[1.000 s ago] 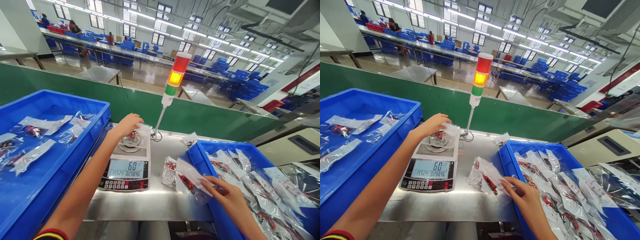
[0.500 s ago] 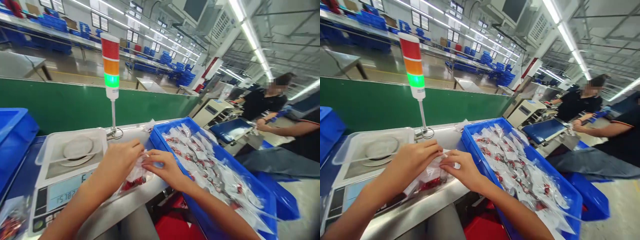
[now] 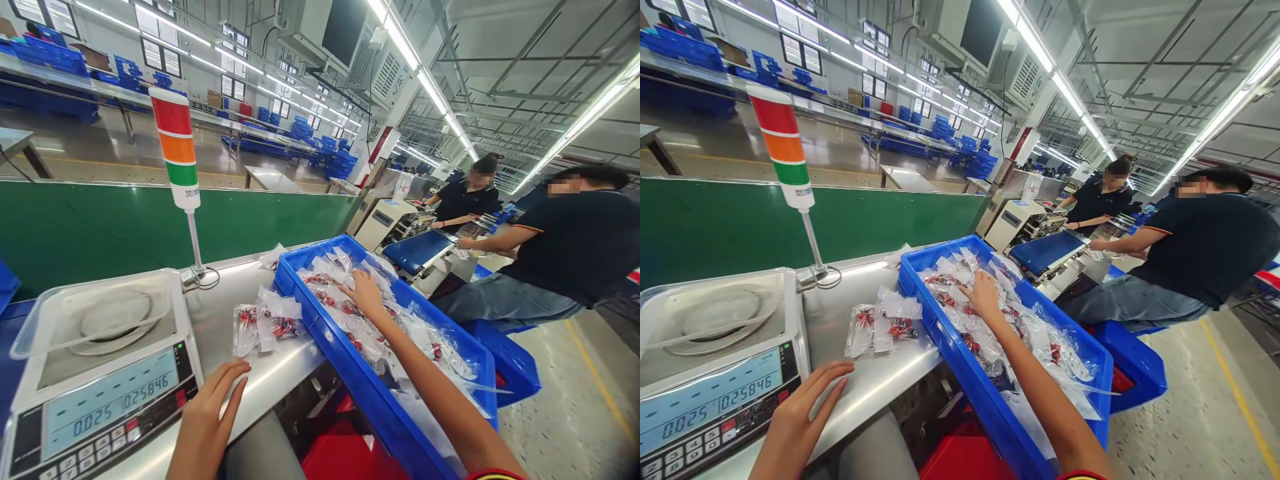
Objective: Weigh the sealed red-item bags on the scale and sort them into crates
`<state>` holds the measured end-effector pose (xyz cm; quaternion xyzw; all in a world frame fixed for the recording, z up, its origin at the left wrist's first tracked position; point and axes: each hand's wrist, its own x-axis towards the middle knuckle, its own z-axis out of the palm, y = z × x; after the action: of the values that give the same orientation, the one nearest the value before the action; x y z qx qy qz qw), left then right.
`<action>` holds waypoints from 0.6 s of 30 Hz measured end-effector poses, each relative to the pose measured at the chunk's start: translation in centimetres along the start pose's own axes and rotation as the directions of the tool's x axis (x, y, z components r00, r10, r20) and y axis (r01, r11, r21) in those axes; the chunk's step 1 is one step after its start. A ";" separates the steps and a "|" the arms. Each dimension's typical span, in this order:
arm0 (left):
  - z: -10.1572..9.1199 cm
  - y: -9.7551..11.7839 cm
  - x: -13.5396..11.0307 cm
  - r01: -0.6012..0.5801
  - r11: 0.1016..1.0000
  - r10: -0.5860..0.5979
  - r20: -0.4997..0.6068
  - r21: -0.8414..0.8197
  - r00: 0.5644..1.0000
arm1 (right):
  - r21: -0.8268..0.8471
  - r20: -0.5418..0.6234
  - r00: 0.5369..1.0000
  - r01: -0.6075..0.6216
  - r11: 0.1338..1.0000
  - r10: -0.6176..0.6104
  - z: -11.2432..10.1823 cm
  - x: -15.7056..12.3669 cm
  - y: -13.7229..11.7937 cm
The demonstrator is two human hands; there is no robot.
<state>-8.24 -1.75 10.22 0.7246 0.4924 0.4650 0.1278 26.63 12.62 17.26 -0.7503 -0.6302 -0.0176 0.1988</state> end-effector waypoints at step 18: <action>-2.3 3.1 -1.8 0.271 0.954 -0.270 0.025 -0.127 0.963 | 0.450 -0.108 0.647 0.709 0.543 -0.755 -3.2 -0.6 -23.6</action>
<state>-8.39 -5.38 12.45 0.6425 0.5552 0.4713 0.2385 4.75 13.98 26.58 -0.3495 -0.8798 0.0854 0.3108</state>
